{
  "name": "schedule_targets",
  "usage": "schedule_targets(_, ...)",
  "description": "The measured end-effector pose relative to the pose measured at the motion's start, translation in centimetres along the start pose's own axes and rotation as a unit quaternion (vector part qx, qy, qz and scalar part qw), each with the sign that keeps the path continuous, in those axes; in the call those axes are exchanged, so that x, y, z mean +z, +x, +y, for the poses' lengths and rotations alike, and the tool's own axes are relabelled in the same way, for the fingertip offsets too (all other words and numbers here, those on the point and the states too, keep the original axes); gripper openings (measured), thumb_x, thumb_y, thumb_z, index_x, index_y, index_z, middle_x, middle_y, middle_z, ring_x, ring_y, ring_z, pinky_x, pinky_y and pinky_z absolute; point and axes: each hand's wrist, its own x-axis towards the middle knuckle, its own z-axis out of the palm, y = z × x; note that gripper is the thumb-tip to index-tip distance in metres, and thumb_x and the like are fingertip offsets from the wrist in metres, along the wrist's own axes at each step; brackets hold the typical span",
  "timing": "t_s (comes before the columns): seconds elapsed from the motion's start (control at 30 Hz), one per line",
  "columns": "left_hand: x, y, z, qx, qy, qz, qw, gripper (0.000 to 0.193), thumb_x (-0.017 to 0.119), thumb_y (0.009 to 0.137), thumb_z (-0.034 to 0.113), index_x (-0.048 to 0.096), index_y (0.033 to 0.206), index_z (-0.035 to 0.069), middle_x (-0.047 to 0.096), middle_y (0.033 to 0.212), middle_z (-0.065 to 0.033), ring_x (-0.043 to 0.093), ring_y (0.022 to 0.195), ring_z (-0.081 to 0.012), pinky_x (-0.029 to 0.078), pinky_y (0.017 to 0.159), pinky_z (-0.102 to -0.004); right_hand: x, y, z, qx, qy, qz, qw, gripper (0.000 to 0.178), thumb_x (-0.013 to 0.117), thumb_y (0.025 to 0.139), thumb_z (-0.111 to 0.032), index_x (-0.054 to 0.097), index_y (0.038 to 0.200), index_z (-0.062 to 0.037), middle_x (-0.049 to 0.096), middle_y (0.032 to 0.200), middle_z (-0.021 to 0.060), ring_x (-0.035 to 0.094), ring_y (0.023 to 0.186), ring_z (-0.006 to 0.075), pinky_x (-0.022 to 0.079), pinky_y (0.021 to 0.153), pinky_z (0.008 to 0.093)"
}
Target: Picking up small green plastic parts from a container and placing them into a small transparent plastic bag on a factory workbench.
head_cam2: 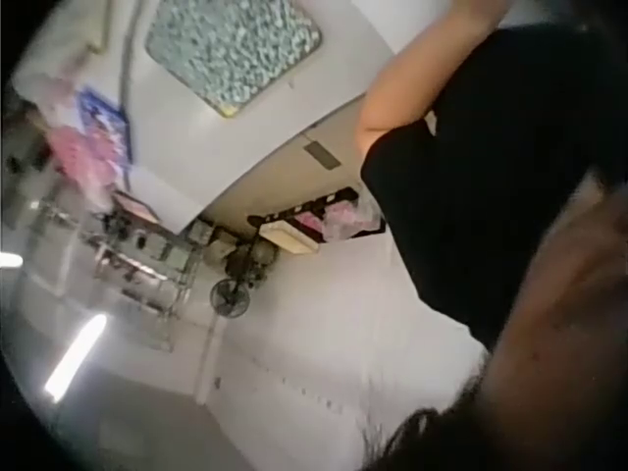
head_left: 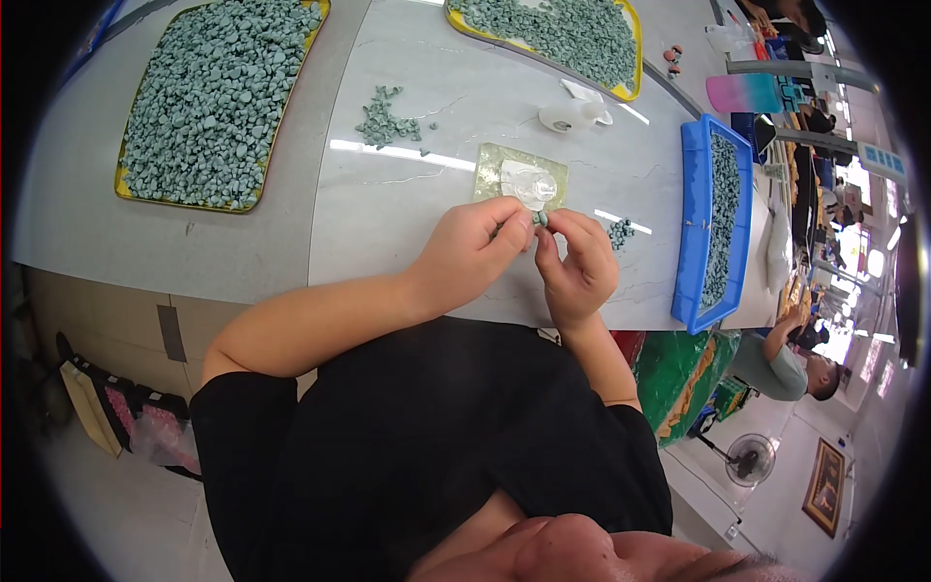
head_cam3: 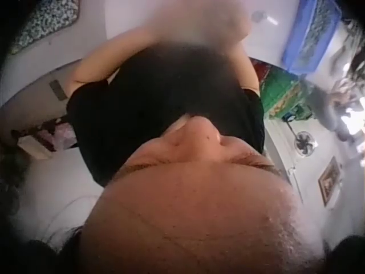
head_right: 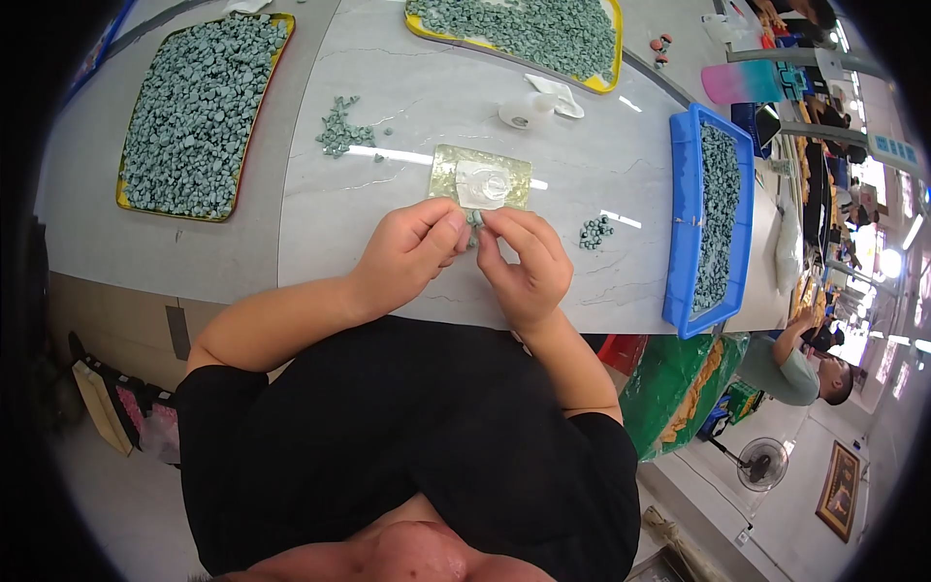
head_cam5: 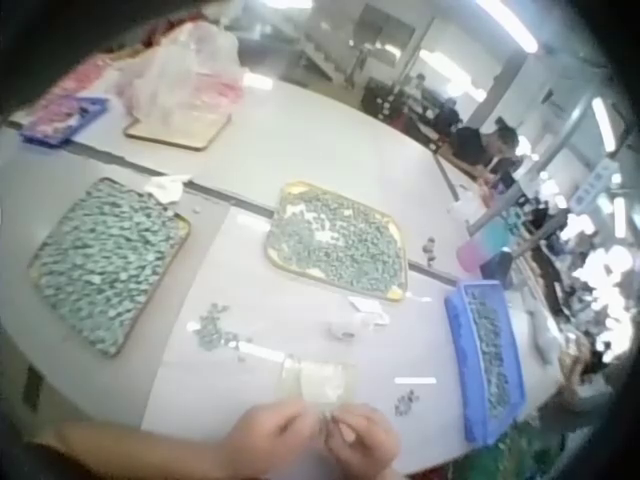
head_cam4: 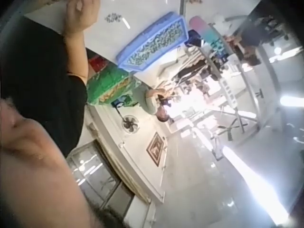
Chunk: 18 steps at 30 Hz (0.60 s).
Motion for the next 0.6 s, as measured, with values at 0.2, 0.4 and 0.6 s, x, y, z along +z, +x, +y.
schedule_targets(0.2, 0.1, 0.1, 0.1, 0.012, -0.001, 0.007, 1.000, 0.026, 0.045, 0.096, 0.022, 0.051, 0.077, 0.005, 0.045, 0.065, 0.0037, 0.039, 0.060, -0.0041, 0.035, 0.053, -0.0211, -0.3, -0.3, 0.0, 0.007, 0.005, -0.021, 1.000, 0.022, 0.068, 0.070, 0.010, 0.064, 0.091, 0.0032, 0.064, 0.086, 0.0125, 0.062, 0.073, 0.0193, 0.050, 0.064, 0.0259)
schedule_targets(0.4, 0.1, 0.4, -0.2, 0.005, 0.030, -0.003, 1.000, 0.028, 0.047, 0.095, 0.022, 0.051, 0.074, 0.004, 0.046, 0.062, 0.0030, 0.039, 0.058, -0.0050, 0.036, 0.053, -0.0225, -0.7, -0.5, -0.2, -0.018, -0.015, -0.037, 0.999, 0.020, 0.067, 0.072, 0.010, 0.064, 0.091, 0.0033, 0.064, 0.085, 0.0125, 0.062, 0.072, 0.0170, 0.050, 0.063, 0.0246)
schedule_targets(0.6, 0.1, 0.8, -1.1, -0.083, 0.077, -0.027, 0.993, 0.030, 0.048, 0.094, 0.025, 0.052, 0.073, 0.003, 0.047, 0.062, 0.0025, 0.039, 0.058, -0.0059, 0.036, 0.053, -0.0242, -4.7, 1.6, 1.5, 0.101, -0.091, -0.136, 0.981, 0.015, 0.062, 0.080, 0.001, 0.065, 0.095, 0.0004, 0.065, 0.084, 0.0099, 0.062, 0.070, 0.0150, 0.049, 0.064, 0.0258)
